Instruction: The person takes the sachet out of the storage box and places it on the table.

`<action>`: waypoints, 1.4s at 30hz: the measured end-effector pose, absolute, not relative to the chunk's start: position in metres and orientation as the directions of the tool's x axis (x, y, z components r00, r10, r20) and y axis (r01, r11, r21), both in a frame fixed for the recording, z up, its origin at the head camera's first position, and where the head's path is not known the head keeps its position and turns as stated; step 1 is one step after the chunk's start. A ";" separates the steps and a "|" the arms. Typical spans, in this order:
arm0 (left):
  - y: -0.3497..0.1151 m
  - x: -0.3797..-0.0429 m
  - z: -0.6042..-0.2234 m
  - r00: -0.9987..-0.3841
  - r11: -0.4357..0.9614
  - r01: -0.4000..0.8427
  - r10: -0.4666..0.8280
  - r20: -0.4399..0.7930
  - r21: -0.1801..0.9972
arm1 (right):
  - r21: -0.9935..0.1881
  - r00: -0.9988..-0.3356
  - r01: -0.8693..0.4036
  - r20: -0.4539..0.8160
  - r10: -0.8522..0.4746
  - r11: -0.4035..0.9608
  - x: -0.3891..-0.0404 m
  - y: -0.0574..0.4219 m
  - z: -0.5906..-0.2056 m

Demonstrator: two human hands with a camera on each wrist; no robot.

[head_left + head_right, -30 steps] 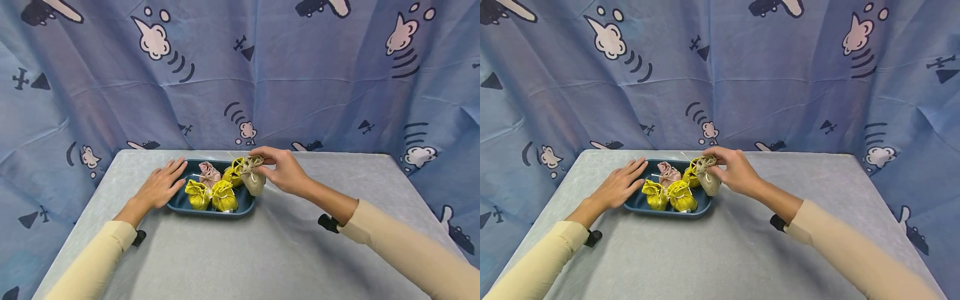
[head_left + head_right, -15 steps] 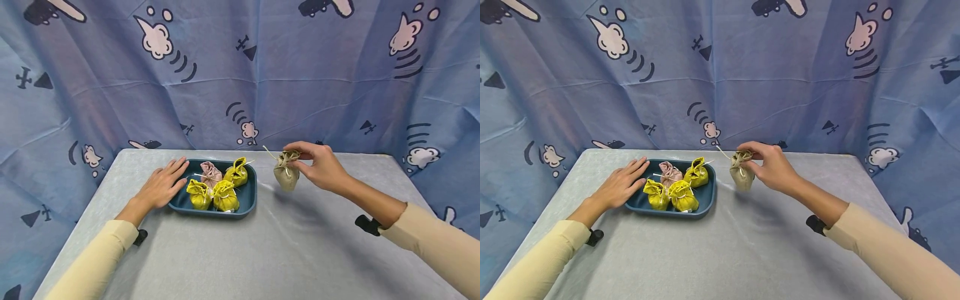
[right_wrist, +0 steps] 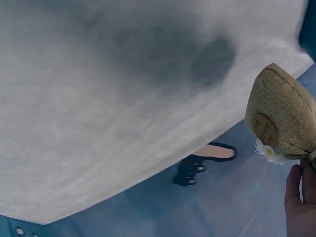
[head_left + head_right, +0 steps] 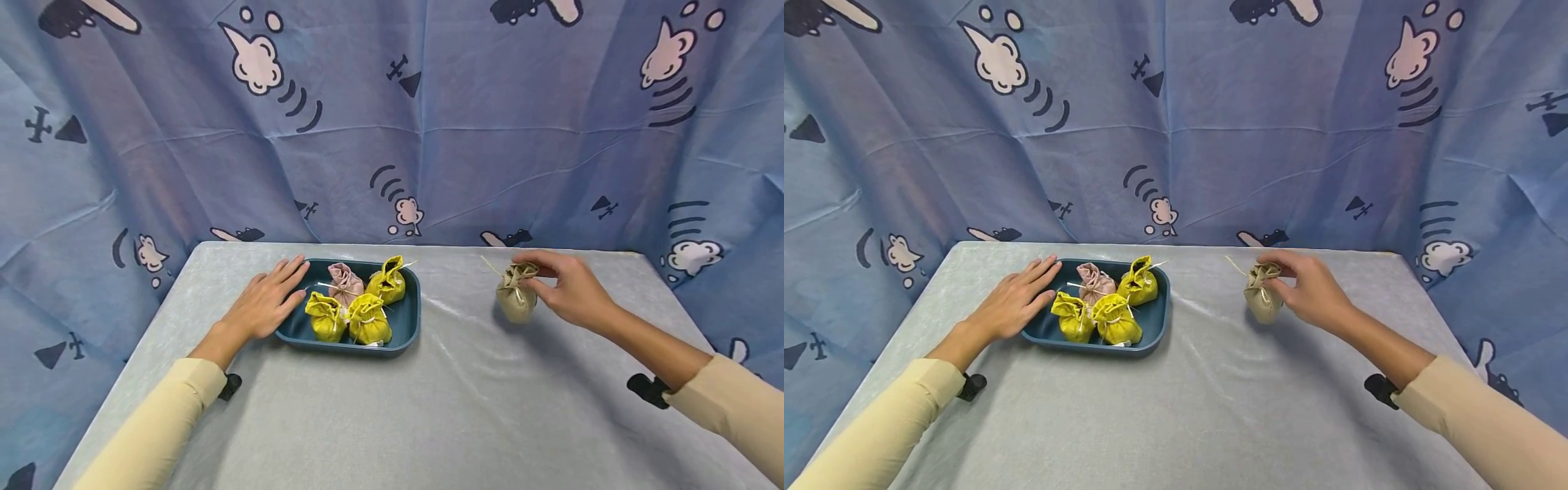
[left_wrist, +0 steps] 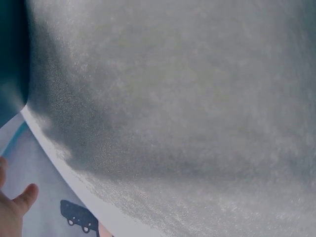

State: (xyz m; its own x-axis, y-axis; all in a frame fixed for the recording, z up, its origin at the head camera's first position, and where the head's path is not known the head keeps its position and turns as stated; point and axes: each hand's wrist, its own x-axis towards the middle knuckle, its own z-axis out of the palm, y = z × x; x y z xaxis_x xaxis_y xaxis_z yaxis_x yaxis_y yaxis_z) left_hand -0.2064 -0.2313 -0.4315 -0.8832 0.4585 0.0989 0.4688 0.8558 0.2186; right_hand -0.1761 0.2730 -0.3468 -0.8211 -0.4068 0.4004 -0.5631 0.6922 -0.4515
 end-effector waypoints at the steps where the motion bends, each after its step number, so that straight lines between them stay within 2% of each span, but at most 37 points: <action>1: -0.231 -0.206 -0.432 -0.883 0.855 0.469 0.458 0.099 0.220 | -0.446 -0.822 -0.560 0.403 -0.403 0.698 -0.176 0.276 -0.349; 24: -0.230 -0.205 -0.432 -0.886 0.857 0.463 0.454 0.093 0.228 | -0.449 -0.869 -0.483 0.355 -0.345 0.752 -0.176 0.314 -0.382; 33: -0.231 -0.206 -0.431 -0.886 0.858 0.462 0.454 0.090 0.222 | -0.435 -0.865 -0.500 0.302 -0.401 0.749 -0.181 0.310 -0.374; 42: -0.230 -0.206 -0.431 -0.888 0.859 0.460 0.453 0.086 0.227 | -0.481 -0.874 -0.482 0.199 -0.444 0.733 -0.189 0.279 -0.349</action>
State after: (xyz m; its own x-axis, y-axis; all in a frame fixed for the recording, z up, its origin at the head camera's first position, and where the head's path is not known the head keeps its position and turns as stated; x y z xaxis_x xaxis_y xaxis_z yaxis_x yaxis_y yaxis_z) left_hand -0.2058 -0.2305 -0.4307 -0.8876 0.4525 0.0861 0.4598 0.8587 0.2265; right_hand -0.1893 0.2788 -0.3488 -0.8736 -0.4441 0.1990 -0.4819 0.7326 -0.4807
